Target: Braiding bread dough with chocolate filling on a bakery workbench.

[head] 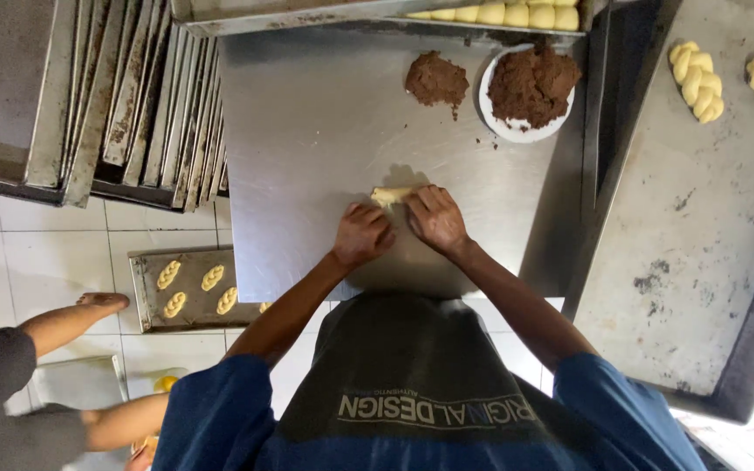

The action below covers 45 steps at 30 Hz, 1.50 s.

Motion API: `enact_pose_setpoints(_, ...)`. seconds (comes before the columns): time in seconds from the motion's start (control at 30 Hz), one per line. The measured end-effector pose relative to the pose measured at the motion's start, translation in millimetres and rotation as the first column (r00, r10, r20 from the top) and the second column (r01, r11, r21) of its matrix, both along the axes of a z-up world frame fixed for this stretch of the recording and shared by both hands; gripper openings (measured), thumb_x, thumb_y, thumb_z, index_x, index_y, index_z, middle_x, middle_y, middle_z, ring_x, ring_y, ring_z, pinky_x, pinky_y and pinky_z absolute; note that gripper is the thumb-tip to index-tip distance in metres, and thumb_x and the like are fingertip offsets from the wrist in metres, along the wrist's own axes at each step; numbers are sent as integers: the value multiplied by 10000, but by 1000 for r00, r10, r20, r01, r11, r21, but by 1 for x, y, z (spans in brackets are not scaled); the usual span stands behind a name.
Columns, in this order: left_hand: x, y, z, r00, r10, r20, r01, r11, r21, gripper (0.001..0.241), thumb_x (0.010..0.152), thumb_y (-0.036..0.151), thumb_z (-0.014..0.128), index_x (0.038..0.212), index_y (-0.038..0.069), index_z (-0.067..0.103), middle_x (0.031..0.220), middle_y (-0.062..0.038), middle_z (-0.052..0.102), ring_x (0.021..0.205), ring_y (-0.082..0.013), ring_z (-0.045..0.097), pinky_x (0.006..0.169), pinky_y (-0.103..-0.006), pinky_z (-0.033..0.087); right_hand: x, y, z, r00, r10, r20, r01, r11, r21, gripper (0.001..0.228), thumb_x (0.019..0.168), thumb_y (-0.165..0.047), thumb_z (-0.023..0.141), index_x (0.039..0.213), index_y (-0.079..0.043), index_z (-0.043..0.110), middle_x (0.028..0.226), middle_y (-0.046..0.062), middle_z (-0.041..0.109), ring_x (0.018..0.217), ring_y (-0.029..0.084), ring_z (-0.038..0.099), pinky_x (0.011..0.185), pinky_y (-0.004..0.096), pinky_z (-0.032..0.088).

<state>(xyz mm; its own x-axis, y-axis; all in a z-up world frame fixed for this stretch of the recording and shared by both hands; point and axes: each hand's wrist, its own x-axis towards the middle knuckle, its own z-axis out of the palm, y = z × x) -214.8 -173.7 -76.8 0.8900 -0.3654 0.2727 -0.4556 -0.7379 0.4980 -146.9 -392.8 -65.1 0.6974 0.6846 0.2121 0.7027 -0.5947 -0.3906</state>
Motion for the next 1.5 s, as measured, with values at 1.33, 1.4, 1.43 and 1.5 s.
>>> enact_pose_setpoints(1.33,487,205,-96,744,602,-289,-666,705,-246,556,1011,501,654,1094,-48,694,1140,-262,780,1058,-379,736,944,-515,564,49,52,26,957,-165,-238,198,972,124,368,934,-159,684,1289,-66,657,1172,138,738,1106,302,697,1137,570,403)
enact_pose_setpoints(1.4,490,189,-63,572,649,-502,-780,619,-90,760,1042,641,625,1038,-113,715,1016,-321,788,901,-377,764,849,-525,527,29,35,30,908,-205,-365,279,947,163,367,913,-126,683,1275,-66,668,1110,121,762,1026,298,710,1035,504,472)
enact_pose_setpoints(1.43,496,183,-62,583,639,-502,-772,627,-99,760,1042,641,625,1038,-113,715,1016,-321,788,901,-377,764,849,-525,527,24,29,32,908,-218,-357,289,944,158,367,913,-126,683,1275,-66,668,1110,121,762,1026,298,710,1035,504,472)
enact_pose_setpoints(1.5,506,173,-57,497,701,-512,-848,517,-115,719,883,678,687,1047,-21,653,1033,-231,716,886,-317,708,722,-492,544,12,22,37,866,-230,-444,345,918,196,365,905,-101,676,1267,-61,678,1041,104,776,973,296,721,950,427,531)
